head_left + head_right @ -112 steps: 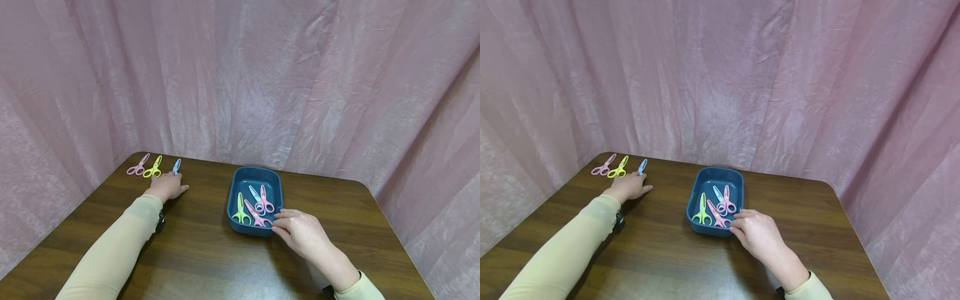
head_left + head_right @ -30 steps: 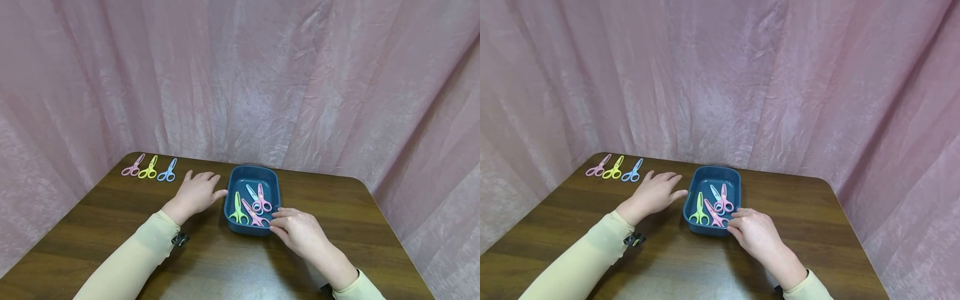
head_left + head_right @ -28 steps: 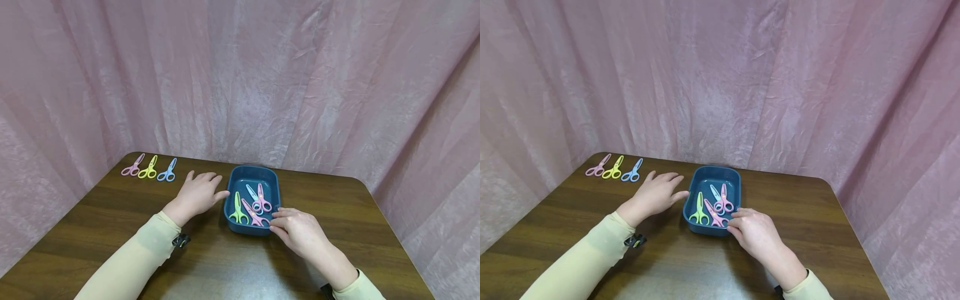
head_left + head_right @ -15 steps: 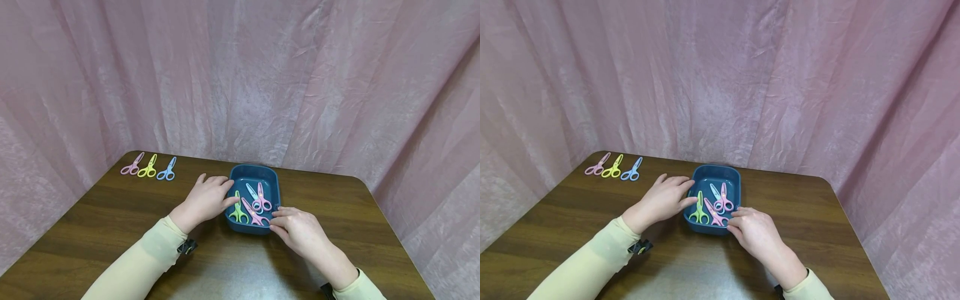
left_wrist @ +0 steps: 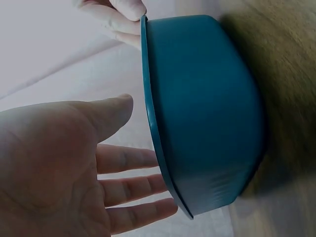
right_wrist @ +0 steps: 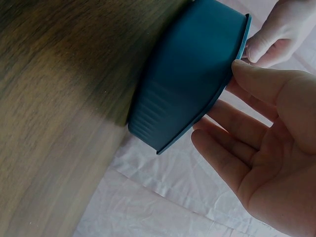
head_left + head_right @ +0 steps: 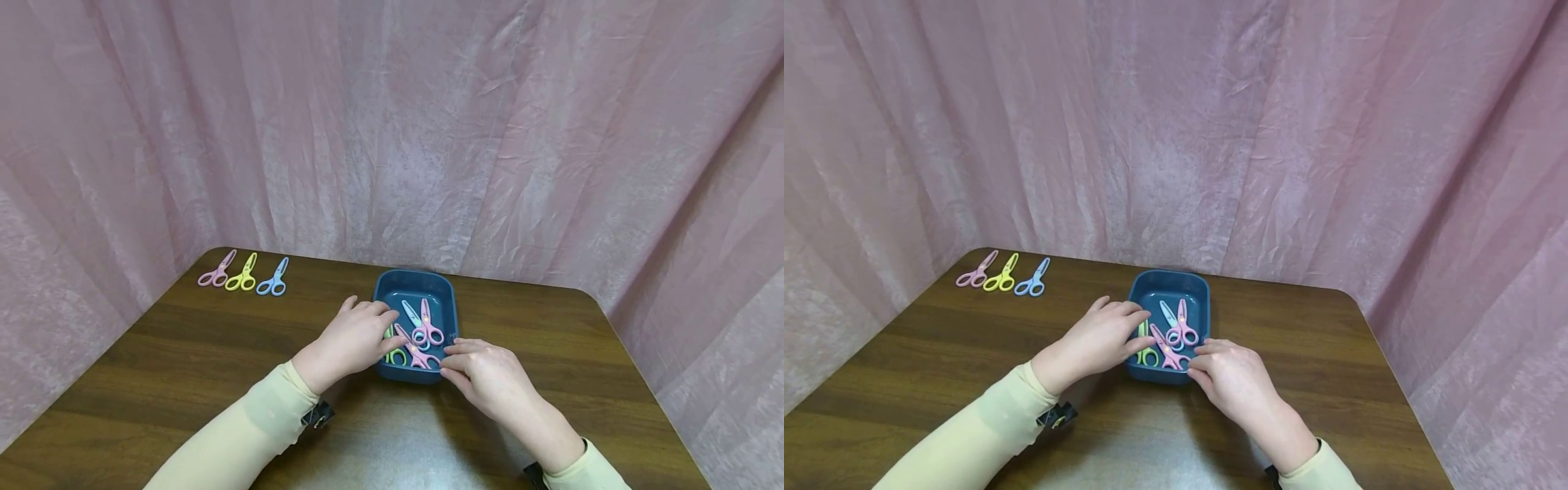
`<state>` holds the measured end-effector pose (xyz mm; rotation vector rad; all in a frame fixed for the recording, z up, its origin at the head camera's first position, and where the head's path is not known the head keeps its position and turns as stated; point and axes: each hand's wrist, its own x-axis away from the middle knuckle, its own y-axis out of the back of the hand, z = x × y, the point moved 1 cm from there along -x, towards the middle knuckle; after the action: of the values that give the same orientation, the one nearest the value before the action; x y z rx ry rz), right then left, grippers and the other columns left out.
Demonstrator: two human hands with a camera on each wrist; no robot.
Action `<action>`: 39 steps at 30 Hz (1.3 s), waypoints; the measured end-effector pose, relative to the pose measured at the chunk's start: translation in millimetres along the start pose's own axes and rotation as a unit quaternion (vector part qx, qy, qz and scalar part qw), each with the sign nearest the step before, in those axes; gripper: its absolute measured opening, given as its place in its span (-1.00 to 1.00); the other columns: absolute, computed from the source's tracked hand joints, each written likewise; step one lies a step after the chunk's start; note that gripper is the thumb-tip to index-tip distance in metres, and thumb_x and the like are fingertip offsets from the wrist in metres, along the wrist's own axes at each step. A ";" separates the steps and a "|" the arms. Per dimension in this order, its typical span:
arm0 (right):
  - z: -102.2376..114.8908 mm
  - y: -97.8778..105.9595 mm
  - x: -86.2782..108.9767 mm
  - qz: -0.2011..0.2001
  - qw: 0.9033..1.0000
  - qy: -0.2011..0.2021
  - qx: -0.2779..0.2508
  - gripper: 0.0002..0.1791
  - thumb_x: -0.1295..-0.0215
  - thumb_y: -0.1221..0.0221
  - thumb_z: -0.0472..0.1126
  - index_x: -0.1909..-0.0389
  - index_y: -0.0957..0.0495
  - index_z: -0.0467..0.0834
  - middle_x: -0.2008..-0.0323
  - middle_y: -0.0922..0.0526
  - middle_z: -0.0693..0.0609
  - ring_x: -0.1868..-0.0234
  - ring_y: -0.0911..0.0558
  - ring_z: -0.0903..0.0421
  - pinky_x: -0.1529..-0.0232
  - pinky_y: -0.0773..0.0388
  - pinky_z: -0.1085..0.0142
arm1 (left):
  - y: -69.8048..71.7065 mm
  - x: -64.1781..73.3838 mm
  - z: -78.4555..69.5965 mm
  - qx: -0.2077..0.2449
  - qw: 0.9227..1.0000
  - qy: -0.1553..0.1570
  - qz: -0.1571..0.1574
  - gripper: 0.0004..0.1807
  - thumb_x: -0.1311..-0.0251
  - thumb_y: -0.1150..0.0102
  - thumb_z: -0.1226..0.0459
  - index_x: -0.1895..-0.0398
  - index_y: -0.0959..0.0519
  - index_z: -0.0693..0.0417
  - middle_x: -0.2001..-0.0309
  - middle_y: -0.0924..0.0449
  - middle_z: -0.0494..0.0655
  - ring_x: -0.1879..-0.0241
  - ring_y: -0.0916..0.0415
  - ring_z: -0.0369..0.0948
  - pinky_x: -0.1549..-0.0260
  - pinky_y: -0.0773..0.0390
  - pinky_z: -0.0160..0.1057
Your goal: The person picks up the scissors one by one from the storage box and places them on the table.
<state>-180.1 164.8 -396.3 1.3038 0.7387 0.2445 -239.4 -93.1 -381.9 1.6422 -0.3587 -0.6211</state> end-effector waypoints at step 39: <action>-1.2 -0.8 0.1 -0.006 1.000 0.007 -0.005 -0.87 -0.36 -0.54 -0.14 0.13 -0.92 -0.03 -0.03 -0.87 -0.01 -0.23 -0.78 -0.05 -0.17 -0.73 -0.01 | -17.9 -29.9 -25.8 -0.102 0.989 0.009 0.107 -0.57 -0.57 -0.26 -0.13 -0.03 -0.85 0.00 0.14 -0.88 -0.06 -0.05 -0.80 -0.03 -0.48 -0.43 0.16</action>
<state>-181.0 165.5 -397.2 1.2890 0.7569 0.2473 -250.4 -52.4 -391.8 1.3906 -0.4377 -0.4651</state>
